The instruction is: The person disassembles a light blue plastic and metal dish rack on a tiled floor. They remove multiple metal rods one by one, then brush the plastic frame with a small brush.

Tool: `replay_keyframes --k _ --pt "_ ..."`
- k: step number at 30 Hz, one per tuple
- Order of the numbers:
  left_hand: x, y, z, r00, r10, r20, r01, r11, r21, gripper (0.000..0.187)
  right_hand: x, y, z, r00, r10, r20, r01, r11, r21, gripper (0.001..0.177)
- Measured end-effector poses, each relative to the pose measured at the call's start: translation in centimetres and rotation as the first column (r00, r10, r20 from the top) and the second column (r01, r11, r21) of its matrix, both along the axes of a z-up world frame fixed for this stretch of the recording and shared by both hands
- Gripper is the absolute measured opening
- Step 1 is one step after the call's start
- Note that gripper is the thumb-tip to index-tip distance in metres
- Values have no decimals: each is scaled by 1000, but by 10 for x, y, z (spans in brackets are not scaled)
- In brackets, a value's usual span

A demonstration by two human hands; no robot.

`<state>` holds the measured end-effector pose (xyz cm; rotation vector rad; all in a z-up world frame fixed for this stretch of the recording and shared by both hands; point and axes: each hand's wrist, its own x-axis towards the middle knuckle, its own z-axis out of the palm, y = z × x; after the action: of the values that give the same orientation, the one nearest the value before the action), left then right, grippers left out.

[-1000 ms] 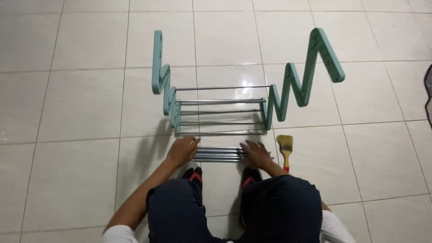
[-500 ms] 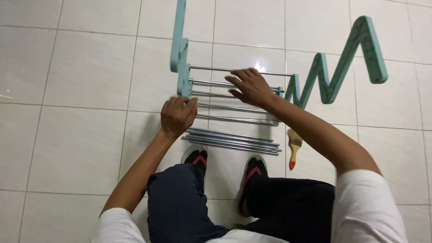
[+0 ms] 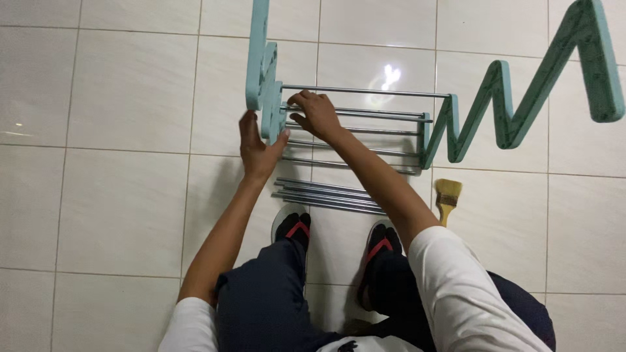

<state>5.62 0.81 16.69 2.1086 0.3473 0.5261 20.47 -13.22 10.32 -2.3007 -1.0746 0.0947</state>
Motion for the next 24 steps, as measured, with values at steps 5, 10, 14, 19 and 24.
replay_keyframes --k 5,10,14,19,24 --pt "20 3 -78 980 67 -186 -75 997 -35 46 -3 22 -8 988 -60 -140 64 998 22 28" --pt "27 2 -117 987 87 -138 -46 959 279 21 -1 26 -13 973 -91 -212 94 996 6 15" --pt "28 4 -118 978 58 -199 21 928 372 44 4 23 -16 998 -26 -51 31 995 95 14" --pt "31 2 -110 993 53 -106 0 894 447 49 8 10 -15 996 6 -85 -2 999 54 14" --pt "28 1 -105 985 45 -164 22 922 386 50 1 11 8 999 -25 33 22 997 72 15"
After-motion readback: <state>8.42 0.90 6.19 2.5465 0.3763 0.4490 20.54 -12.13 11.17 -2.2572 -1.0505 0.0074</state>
